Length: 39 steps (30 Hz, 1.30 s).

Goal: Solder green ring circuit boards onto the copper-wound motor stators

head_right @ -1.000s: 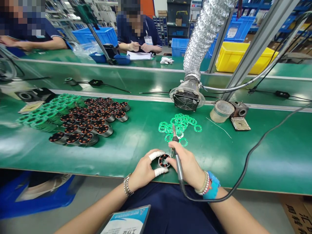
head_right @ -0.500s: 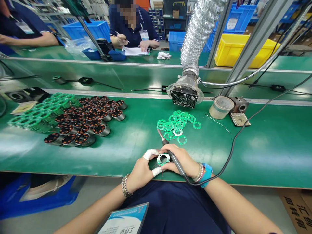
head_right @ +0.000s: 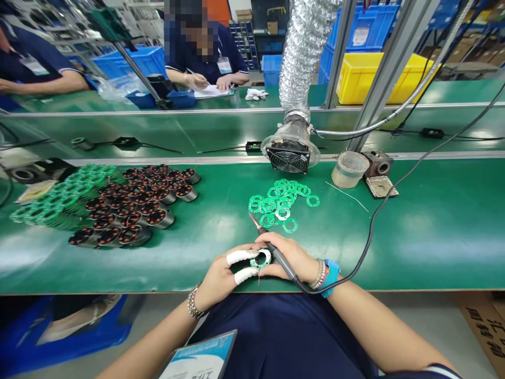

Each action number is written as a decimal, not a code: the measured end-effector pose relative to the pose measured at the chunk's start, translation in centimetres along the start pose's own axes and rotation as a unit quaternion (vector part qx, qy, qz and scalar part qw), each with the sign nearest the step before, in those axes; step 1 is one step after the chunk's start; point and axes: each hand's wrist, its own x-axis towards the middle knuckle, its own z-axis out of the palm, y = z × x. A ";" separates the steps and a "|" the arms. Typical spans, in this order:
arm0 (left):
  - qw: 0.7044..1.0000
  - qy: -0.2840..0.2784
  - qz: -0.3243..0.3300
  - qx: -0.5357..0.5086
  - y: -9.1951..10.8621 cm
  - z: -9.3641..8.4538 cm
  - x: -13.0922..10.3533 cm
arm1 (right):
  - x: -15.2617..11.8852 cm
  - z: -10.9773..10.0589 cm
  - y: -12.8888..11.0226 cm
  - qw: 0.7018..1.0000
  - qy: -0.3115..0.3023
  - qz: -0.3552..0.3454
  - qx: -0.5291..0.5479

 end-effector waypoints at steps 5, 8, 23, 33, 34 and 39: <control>1.000 0.000 -0.016 0.016 -0.2 -0.1 -0.4 | -1.4 -0.4 -0.3 0.993 0.119 -0.008 -0.023; 0.999 -0.010 -0.031 0.027 -0.2 -0.2 -0.4 | -2.2 -0.1 -0.2 0.987 0.153 -0.006 -0.039; 1.000 0.010 -0.023 0.019 -0.6 0.0 -0.6 | -1.6 0.0 0.1 0.991 0.039 -0.072 -0.102; 0.993 -0.026 -0.103 -0.058 0.0 -0.6 -1.2 | -1.8 0.4 -0.5 0.988 0.095 -0.063 -0.107; 0.986 -0.050 -0.112 -0.110 0.0 -1.2 -1.3 | -1.8 0.5 -0.5 0.987 0.092 -0.068 -0.110; 0.924 -0.011 -0.217 -0.316 -0.6 -3.6 -1.0 | -1.5 0.9 -0.4 0.987 0.078 -0.063 -0.125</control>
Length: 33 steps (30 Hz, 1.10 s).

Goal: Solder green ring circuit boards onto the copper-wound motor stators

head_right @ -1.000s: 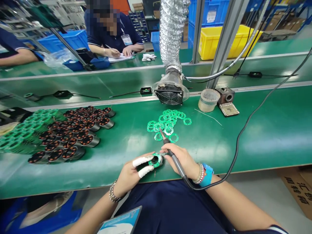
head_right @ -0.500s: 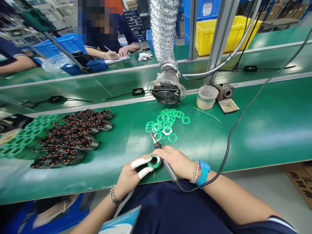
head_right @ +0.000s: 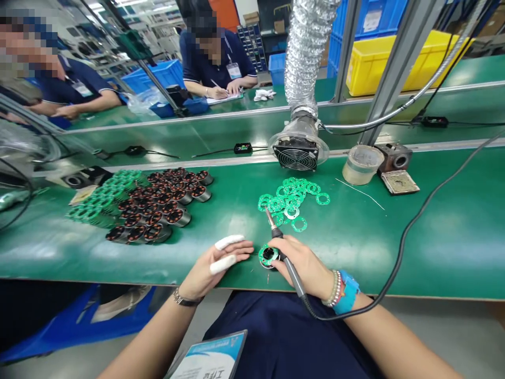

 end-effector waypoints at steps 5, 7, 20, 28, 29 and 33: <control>0.998 0.025 -0.048 0.043 0.3 1.5 1.7 | 0.2 -0.4 -0.2 1.000 -0.025 0.019 0.004; 0.998 0.024 -0.052 0.027 0.5 2.4 2.2 | 0.3 -0.6 -0.4 0.999 -0.032 0.023 0.012; 0.994 0.033 -0.092 -0.045 0.9 3.3 3.1 | 3.8 1.4 -1.1 0.999 0.038 0.018 0.033; 0.993 0.005 -0.097 -0.061 0.5 3.2 2.6 | 3.3 2.1 -1.4 0.999 0.026 0.019 -0.019; 0.993 0.003 -0.097 -0.069 0.5 3.2 2.5 | 3.2 2.1 -1.5 0.999 0.027 0.021 -0.024; 0.987 0.002 -0.123 -0.103 0.6 3.2 2.3 | 2.4 0.6 -2.1 0.995 0.076 0.051 -0.034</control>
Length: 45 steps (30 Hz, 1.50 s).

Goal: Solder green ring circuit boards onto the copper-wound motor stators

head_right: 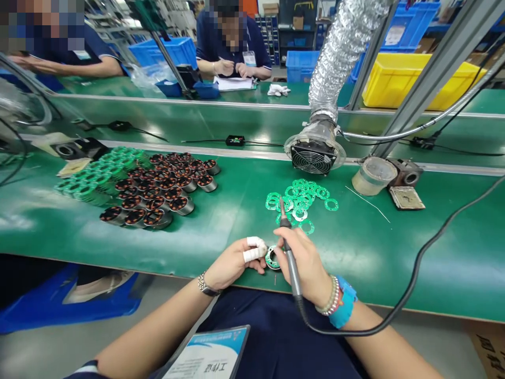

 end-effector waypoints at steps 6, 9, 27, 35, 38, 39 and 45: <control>0.999 -0.009 -0.019 -0.033 0.3 -0.2 0.1 | -2.5 -2.8 -0.2 0.999 0.006 0.036 0.012; 0.999 -0.009 -0.022 -0.029 0.4 -0.2 0.2 | -3.4 -3.4 -0.2 1.000 0.007 -0.005 0.008; 1.000 0.015 -0.020 -0.006 0.6 -0.1 0.3 | -3.2 -3.5 -0.3 0.997 -0.008 0.067 0.033; 1.000 0.019 -0.021 0.000 0.5 0.0 0.4 | -3.0 -3.5 -0.5 0.997 -0.021 0.062 0.035; 1.000 0.017 -0.020 0.000 0.5 -0.1 0.4 | -2.9 -3.8 -0.7 0.998 -0.008 0.056 0.035; 1.000 0.017 -0.020 0.001 0.5 -0.1 0.4 | -2.9 -3.9 -0.7 0.998 -0.001 0.051 0.036; 1.000 0.019 -0.021 0.004 0.5 0.0 0.4 | -1.5 -3.1 0.3 0.998 -0.048 -0.006 0.038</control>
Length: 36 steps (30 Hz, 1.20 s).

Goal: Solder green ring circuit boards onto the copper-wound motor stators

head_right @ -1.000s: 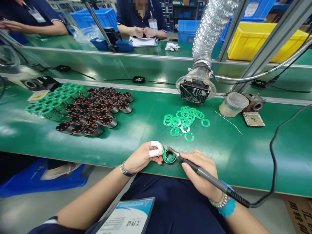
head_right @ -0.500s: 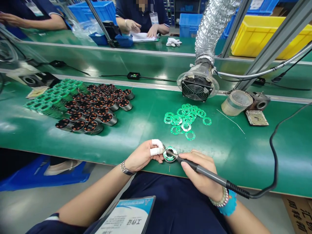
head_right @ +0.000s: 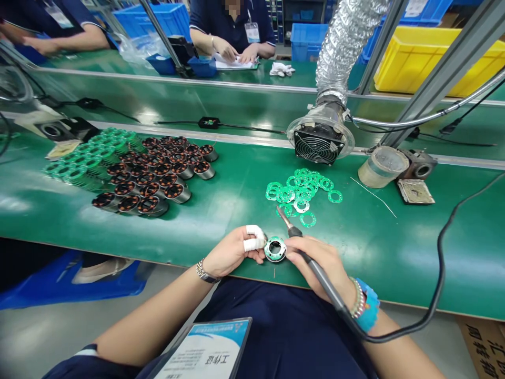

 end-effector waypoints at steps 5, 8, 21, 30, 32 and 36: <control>1.000 -0.006 0.012 0.006 -0.2 -0.1 0.0 | 1.4 1.3 1.7 0.989 -0.142 -0.030 0.006; 0.995 0.006 0.061 0.079 -0.3 -1.0 -0.5 | 1.4 1.6 2.0 0.990 -0.137 -0.022 0.004; 0.994 -0.042 0.026 0.093 -0.4 0.3 -0.6 | -1.2 3.3 0.7 0.999 0.011 0.023 -0.035; 0.998 -0.033 0.031 0.045 -0.5 0.5 -0.8 | 1.1 4.1 0.3 1.000 0.024 0.011 0.017; 0.998 -0.031 0.030 0.053 -0.7 0.5 -0.9 | 1.1 4.4 0.2 0.999 0.028 0.014 0.014; 0.999 -0.023 0.020 0.031 -1.1 0.8 -1.4 | 1.1 4.6 0.0 0.999 0.035 0.007 0.002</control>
